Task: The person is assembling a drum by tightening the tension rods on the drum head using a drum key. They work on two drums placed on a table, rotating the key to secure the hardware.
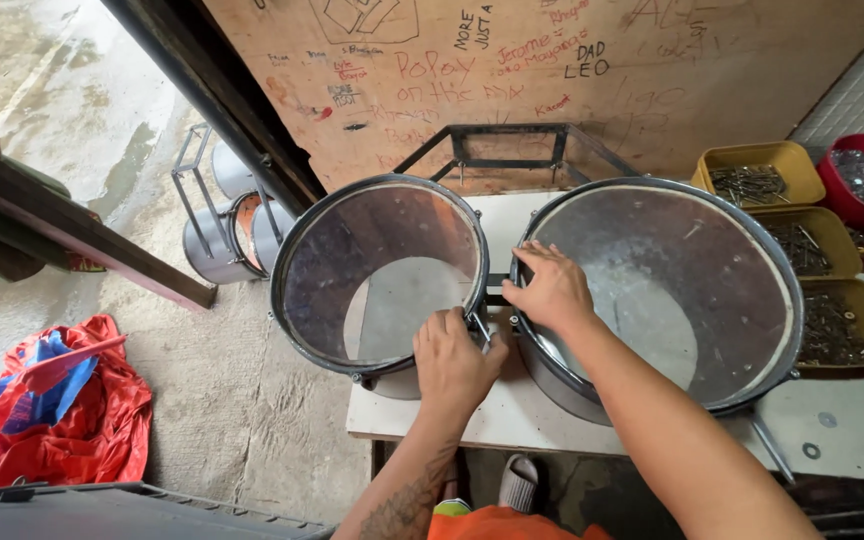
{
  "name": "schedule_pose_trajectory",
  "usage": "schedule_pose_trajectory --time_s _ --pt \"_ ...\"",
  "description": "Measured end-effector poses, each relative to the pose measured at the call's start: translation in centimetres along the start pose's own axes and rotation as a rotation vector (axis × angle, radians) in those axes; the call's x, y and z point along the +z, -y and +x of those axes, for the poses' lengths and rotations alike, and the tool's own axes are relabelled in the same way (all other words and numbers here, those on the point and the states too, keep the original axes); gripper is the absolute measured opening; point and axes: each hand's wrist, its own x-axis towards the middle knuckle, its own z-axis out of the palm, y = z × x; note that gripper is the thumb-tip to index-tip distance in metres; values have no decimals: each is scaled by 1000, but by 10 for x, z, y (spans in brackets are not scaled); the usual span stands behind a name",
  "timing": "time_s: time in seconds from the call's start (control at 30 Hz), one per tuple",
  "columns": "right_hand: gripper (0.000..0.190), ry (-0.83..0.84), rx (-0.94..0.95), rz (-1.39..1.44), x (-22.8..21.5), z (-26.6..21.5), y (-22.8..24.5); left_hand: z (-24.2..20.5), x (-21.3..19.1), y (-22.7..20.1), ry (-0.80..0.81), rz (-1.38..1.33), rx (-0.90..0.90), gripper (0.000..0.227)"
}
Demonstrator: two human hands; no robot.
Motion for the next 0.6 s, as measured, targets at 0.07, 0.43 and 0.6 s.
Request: schedule_pose_trajectory --time_s 0.07,0.43,0.6 --pt "59 0 -5 1 1 0 -1 0 -8 13 19 -14 31 59" --pt "61 24 5 -23 -3 -6 5 54 -45 69 529 -394 205 26" --pt "58 -5 15 -11 2 -6 7 84 -29 93 546 -415 298 20"
